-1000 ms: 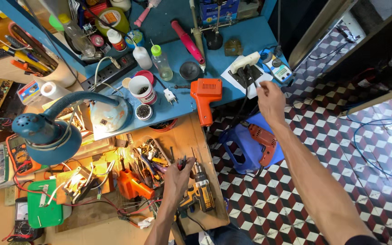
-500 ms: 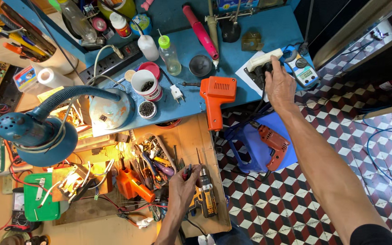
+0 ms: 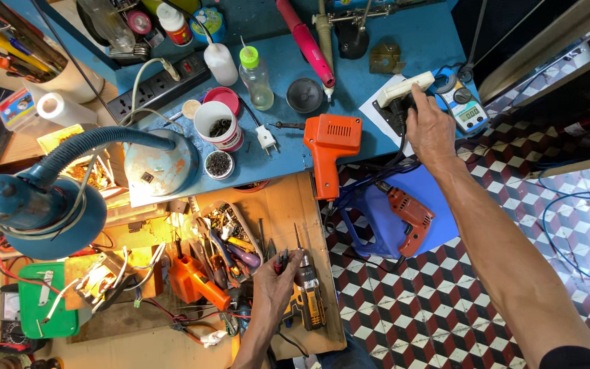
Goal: The person works at a cluttered workbench, handling a small motor assembly and testing it with a multimeter. They use a heat gun to apply heat to a wire connection and continue adjusting the motor and wires throughout the clip.
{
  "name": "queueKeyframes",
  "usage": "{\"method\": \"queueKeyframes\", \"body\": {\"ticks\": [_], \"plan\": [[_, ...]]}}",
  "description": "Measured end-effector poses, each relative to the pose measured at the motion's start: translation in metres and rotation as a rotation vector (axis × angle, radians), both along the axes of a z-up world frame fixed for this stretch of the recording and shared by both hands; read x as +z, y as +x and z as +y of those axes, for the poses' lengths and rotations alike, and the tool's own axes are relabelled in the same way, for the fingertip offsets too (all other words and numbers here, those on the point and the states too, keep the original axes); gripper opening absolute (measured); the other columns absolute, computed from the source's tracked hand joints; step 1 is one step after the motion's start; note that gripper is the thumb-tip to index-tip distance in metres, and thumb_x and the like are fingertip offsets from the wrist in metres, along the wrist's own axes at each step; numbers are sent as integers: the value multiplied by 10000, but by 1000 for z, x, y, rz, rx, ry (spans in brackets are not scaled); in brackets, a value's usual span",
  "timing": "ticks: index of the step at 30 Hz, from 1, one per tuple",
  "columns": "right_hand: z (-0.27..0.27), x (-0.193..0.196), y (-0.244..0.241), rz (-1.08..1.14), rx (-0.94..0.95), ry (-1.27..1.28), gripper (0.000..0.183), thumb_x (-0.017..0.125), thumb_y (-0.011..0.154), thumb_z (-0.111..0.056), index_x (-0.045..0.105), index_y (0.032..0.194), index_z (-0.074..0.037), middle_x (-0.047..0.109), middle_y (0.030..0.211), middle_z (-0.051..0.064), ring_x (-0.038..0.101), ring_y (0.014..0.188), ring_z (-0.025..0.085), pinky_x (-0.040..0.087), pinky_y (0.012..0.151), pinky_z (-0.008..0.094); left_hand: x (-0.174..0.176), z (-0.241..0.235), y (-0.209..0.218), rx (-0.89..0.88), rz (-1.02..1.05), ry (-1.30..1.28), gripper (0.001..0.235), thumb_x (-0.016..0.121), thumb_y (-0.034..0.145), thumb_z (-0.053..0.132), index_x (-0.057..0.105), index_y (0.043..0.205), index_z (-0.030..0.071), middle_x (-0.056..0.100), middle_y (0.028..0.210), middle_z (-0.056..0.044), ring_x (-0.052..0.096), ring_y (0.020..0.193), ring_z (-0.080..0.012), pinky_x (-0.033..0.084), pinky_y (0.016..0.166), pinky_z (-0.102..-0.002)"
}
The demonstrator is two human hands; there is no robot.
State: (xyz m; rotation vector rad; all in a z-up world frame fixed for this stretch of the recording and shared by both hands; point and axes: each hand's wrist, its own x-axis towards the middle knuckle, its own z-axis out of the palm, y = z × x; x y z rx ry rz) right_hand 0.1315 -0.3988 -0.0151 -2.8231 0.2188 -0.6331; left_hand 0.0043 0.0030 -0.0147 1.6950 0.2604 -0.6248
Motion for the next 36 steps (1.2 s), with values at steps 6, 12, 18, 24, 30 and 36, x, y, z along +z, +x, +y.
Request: {"method": "queueKeyframes", "body": {"ticks": [6,12,18,24,30,36], "plan": [[-4,12,-9,170,-36,-43,635,605,984,-71,462,1599,-134,639,1134,223,673,922,434,526,797,556,-2,-1,-1,-10,66,28,376,706,928,369,779,989,5,623,657,-14,553,611,-91,460,550,-267],[-6,18,-41,-33,-29,158,606,699,994,-98,498,1565,-82,680,1190,261,689,925,381,549,795,500,7,8,-6,-30,-158,83,378,731,946,342,670,1131,18,689,792,-3,606,704,-47,502,624,-216],[13,45,-146,-2,-71,995,389,718,1078,-68,579,1418,61,727,1053,114,701,874,142,541,733,248,7,45,-26,64,-166,-223,246,532,1073,330,573,1102,90,513,775,44,471,615,-51,389,528,-214],[129,120,-202,95,174,1214,339,563,1128,-26,520,1462,4,699,1111,134,697,876,158,560,750,234,20,96,-60,162,-5,-328,307,558,1068,331,630,1163,48,719,903,-36,557,623,-54,438,536,-208],[283,201,-207,205,456,1262,309,588,1018,50,599,1327,41,730,1115,196,744,945,231,638,754,314,69,145,-80,263,-29,-406,407,573,1043,360,626,1260,19,764,1041,-75,707,785,-91,531,618,-226],[383,256,-200,67,552,1289,357,666,948,18,592,1292,-38,669,1258,111,697,1187,202,616,1048,330,127,236,-82,327,-198,-204,396,556,1094,308,662,1320,1,685,948,-89,684,819,-105,565,729,-203]]}}
